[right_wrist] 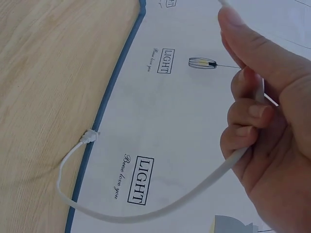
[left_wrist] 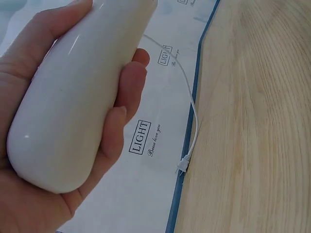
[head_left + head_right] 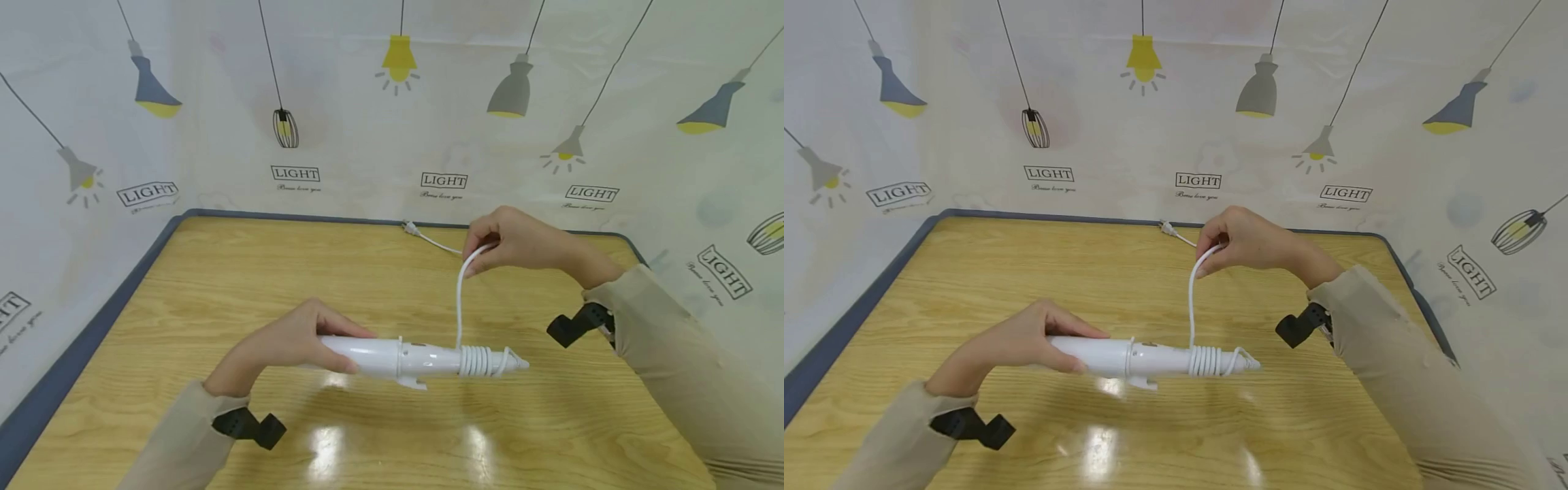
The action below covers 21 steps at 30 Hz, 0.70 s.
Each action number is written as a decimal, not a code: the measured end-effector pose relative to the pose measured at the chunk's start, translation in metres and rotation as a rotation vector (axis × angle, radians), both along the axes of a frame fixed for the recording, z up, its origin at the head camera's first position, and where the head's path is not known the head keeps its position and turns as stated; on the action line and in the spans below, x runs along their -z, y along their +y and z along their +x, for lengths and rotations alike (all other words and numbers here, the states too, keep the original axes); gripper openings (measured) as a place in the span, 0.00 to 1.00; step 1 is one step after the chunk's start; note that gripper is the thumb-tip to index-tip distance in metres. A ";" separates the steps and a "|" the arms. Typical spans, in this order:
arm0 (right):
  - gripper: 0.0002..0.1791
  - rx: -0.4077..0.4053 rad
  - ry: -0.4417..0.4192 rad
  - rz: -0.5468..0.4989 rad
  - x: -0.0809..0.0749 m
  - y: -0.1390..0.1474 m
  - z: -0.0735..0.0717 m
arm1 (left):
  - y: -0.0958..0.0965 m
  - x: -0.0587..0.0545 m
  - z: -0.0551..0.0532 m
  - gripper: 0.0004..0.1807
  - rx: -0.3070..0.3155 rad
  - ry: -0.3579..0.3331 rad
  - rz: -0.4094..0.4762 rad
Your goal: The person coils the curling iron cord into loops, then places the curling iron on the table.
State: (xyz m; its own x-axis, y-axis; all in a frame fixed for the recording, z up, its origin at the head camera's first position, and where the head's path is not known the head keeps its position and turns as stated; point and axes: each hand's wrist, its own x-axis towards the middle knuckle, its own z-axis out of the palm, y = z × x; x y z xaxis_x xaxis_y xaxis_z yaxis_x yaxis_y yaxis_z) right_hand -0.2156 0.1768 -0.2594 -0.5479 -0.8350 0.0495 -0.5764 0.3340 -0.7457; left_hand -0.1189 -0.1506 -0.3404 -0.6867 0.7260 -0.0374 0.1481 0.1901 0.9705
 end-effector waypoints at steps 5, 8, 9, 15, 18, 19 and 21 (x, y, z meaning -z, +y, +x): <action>0.03 0.018 0.109 0.005 -0.007 0.003 0.004 | -0.001 0.005 -0.005 0.21 -0.076 -0.017 -0.041; 0.03 0.046 0.151 0.022 -0.010 0.006 0.007 | -0.002 0.008 -0.008 0.22 -0.130 -0.013 -0.069; 0.03 0.052 0.162 0.026 -0.011 0.007 0.009 | -0.002 0.009 -0.009 0.22 -0.151 -0.003 -0.079; 0.04 0.080 0.240 0.090 -0.012 0.007 0.021 | 0.001 0.008 -0.012 0.22 -0.305 0.041 -0.153; 0.04 0.104 0.270 0.131 -0.011 0.008 0.028 | 0.003 0.005 -0.013 0.21 -0.386 0.046 -0.188; 0.04 0.114 0.269 0.146 -0.010 0.008 0.030 | 0.003 0.004 -0.013 0.21 -0.411 0.052 -0.198; 0.05 0.123 0.255 0.173 -0.010 0.010 0.034 | 0.003 0.002 -0.014 0.22 -0.455 0.063 -0.210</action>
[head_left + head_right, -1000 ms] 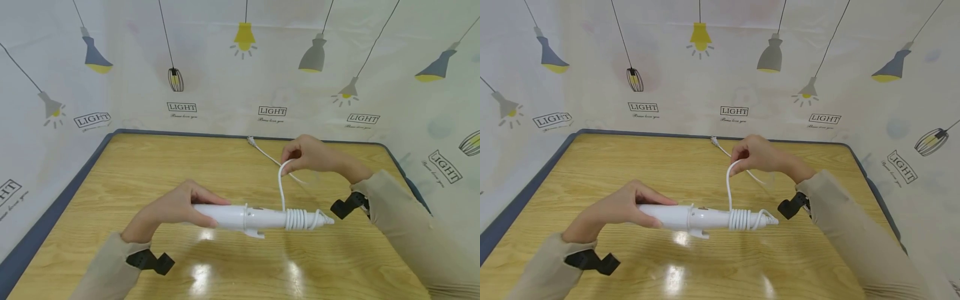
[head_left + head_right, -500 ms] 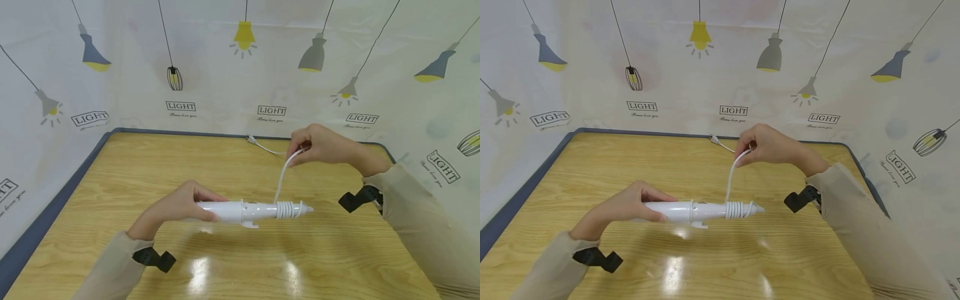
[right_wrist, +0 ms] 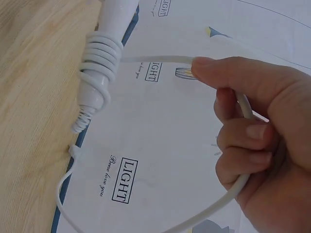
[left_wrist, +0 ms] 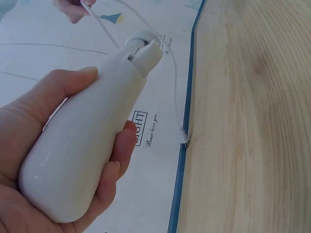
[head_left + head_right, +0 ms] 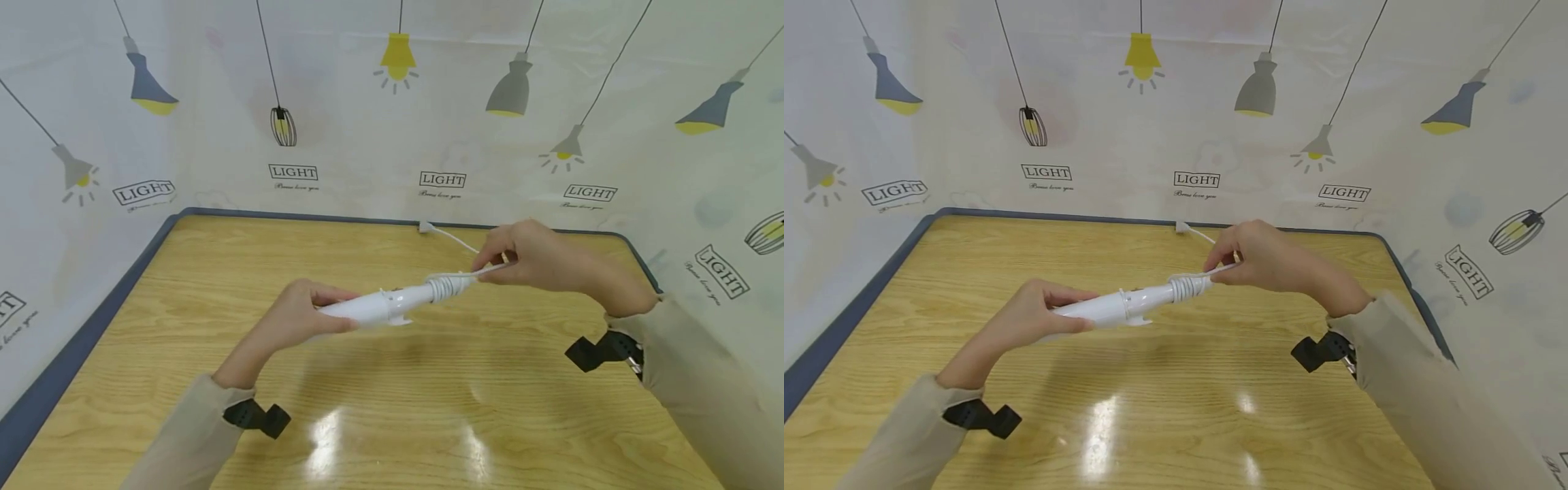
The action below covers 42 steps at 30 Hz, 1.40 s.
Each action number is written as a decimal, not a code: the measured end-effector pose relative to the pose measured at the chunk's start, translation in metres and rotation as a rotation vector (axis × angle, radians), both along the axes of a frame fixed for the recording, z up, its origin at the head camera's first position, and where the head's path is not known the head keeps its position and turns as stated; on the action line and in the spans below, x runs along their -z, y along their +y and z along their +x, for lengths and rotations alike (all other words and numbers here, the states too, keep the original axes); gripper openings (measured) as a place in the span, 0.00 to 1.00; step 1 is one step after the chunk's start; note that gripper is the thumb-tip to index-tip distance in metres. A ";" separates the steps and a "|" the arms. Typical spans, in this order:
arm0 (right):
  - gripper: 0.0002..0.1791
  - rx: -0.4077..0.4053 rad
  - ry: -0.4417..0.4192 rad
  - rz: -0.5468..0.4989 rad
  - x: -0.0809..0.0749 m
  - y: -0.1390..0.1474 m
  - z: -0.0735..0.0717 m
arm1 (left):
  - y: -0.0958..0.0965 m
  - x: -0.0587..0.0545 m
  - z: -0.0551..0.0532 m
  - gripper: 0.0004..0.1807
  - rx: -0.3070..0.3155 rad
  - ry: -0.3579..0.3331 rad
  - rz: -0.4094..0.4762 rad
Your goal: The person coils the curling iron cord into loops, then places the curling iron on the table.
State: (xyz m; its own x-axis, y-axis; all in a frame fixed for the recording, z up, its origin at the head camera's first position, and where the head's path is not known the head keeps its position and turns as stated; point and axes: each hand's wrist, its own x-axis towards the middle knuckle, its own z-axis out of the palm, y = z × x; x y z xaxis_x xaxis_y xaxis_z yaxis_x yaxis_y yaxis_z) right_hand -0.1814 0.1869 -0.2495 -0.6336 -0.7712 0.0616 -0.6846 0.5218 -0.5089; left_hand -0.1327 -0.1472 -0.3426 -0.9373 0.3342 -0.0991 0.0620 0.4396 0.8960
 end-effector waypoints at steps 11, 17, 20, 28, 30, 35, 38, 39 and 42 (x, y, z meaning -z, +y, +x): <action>0.14 0.040 -0.071 0.063 0.009 -0.011 0.028 | 0.004 -0.003 0.000 0.23 -0.136 0.087 -0.086; 0.16 0.111 -0.099 -0.067 0.027 -0.016 0.039 | 0.007 -0.003 0.000 0.23 -0.211 0.129 -0.099; 0.17 0.147 -0.157 -0.131 0.035 -0.017 0.044 | 0.008 -0.004 0.000 0.23 -0.241 0.149 -0.103; 0.17 0.203 -0.193 -0.241 0.049 -0.030 0.053 | 0.011 -0.004 -0.002 0.24 -0.272 0.218 -0.108; 0.17 0.227 -0.217 -0.271 0.053 -0.029 0.052 | 0.010 -0.005 -0.002 0.24 -0.284 0.196 -0.071; 0.18 0.236 -0.314 -0.372 0.067 -0.019 0.049 | 0.005 -0.008 -0.003 0.23 -0.293 0.147 0.041; 0.19 0.227 -0.390 -0.448 0.077 -0.015 0.048 | 0.002 -0.011 -0.004 0.24 -0.282 0.123 0.118; 0.19 0.227 -0.414 -0.477 0.080 -0.013 0.047 | 0.002 -0.013 -0.005 0.24 -0.278 0.113 0.145; 0.19 0.237 -0.484 -0.577 0.091 -0.008 0.043 | 0.002 -0.019 -0.003 0.25 -0.268 0.066 0.218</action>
